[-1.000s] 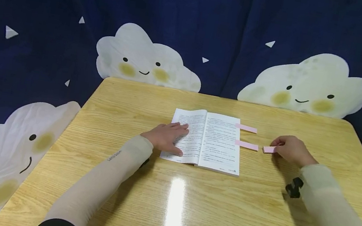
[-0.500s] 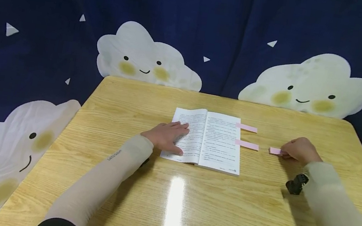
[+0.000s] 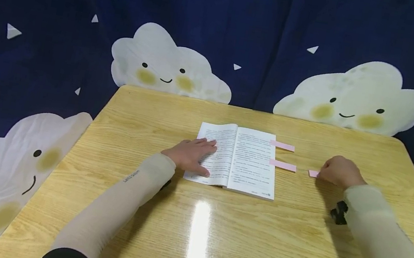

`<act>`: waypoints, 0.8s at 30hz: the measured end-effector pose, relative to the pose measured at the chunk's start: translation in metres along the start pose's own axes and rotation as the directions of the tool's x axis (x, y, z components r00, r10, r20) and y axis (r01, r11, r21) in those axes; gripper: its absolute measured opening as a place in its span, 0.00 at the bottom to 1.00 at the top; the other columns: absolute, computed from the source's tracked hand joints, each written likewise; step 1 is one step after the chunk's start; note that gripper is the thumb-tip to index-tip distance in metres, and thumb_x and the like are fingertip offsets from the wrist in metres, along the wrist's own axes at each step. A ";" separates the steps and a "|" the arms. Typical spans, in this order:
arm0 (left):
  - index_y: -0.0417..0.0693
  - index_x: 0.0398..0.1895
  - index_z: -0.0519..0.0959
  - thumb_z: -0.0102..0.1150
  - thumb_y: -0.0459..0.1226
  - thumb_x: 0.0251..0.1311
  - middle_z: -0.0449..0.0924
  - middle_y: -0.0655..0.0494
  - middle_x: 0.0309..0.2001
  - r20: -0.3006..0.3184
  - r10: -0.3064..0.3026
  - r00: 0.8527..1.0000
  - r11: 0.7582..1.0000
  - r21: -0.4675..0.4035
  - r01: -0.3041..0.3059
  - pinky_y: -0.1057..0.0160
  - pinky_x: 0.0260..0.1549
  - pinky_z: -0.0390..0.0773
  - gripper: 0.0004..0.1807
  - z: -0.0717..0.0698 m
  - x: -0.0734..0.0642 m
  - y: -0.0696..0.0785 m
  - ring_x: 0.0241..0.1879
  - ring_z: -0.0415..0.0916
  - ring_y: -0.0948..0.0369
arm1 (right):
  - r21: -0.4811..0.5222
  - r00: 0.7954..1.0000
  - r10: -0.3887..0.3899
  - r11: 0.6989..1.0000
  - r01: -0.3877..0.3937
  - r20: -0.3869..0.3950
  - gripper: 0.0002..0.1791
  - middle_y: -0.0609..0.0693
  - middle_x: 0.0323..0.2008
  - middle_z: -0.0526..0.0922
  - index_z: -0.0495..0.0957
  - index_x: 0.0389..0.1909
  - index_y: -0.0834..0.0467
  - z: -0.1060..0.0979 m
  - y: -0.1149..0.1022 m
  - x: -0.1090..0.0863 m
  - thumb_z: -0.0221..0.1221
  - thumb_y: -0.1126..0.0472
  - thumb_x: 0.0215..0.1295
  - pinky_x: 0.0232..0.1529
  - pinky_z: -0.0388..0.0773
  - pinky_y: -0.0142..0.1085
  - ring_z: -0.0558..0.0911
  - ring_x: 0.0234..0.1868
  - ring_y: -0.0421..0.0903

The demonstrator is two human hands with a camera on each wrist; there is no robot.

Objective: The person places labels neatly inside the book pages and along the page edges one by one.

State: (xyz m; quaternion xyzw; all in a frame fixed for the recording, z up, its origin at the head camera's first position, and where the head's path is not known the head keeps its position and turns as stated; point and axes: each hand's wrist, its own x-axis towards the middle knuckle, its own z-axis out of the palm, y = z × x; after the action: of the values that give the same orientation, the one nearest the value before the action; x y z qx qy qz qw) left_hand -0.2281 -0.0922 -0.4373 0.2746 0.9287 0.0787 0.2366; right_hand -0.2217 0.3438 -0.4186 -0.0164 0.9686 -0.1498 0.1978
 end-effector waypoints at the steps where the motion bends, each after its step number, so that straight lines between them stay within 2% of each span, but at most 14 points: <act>1: 0.62 0.80 0.48 0.59 0.62 0.61 0.36 0.66 0.82 0.000 -0.001 1.000 1.000 0.002 0.001 0.41 0.77 0.45 0.49 0.000 0.000 0.000 0.82 0.35 0.57 | -0.025 0.999 -0.031 0.999 0.031 -0.013 0.13 0.52 0.24 0.81 0.84 0.31 0.66 0.000 -0.001 0.000 0.61 0.58 0.60 0.26 0.67 0.35 0.72 0.25 0.47; 5: 0.62 0.80 0.48 0.60 0.61 0.61 0.35 0.66 0.82 -0.001 0.001 1.000 1.000 -0.001 -0.001 0.41 0.77 0.45 0.49 0.000 -0.001 0.001 0.82 0.35 0.57 | -0.051 0.992 -0.120 0.992 0.119 -0.024 0.11 0.51 0.22 0.79 0.83 0.30 0.65 0.002 0.001 0.002 0.62 0.59 0.61 0.27 0.65 0.35 0.70 0.25 0.45; 11: 0.63 0.80 0.48 0.59 0.62 0.61 0.35 0.66 0.82 0.000 0.003 1.000 1.000 0.002 -0.003 0.41 0.77 0.45 0.49 0.000 -0.001 0.000 0.82 0.35 0.57 | 0.000 0.991 -0.135 0.991 0.135 0.001 0.11 0.50 0.21 0.79 0.83 0.32 0.65 0.003 0.007 0.004 0.62 0.59 0.63 0.27 0.66 0.35 0.70 0.24 0.44; 14: 0.63 0.80 0.48 0.60 0.62 0.61 0.35 0.66 0.82 0.001 0.000 1.000 1.000 -0.004 0.000 0.41 0.77 0.45 0.49 0.000 0.000 0.000 0.82 0.35 0.58 | 0.039 0.994 -0.107 0.994 0.106 0.027 0.13 0.51 0.22 0.81 0.84 0.33 0.67 0.001 0.007 0.006 0.61 0.59 0.63 0.26 0.68 0.35 0.73 0.24 0.44; 20: 0.62 0.80 0.48 0.60 0.61 0.61 0.36 0.66 0.82 0.005 0.004 1.000 1.000 -0.011 -0.004 0.41 0.77 0.44 0.49 0.000 -0.001 0.000 0.82 0.35 0.57 | 0.144 0.992 0.005 0.989 -0.023 0.127 0.13 0.50 0.24 0.83 0.84 0.29 0.64 -0.002 0.008 0.011 0.59 0.57 0.62 0.28 0.76 0.37 0.78 0.27 0.46; 24: 0.61 0.80 0.48 0.60 0.61 0.61 0.36 0.65 0.82 0.002 0.009 1.000 1.000 -0.008 -0.009 0.40 0.77 0.44 0.49 -0.001 -0.001 0.000 0.82 0.35 0.57 | 0.203 0.984 -0.004 0.979 -0.033 0.177 0.13 0.48 0.24 0.82 0.83 0.30 0.64 -0.006 0.011 0.012 0.60 0.57 0.63 0.30 0.78 0.37 0.78 0.28 0.44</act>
State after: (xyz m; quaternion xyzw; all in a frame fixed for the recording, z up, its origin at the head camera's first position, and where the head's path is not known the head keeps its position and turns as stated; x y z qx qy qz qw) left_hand -0.2279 -0.0925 -0.4356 0.2781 0.9268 0.0831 0.2382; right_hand -0.2352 0.3547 -0.4212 -0.0020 0.9267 -0.2455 0.2845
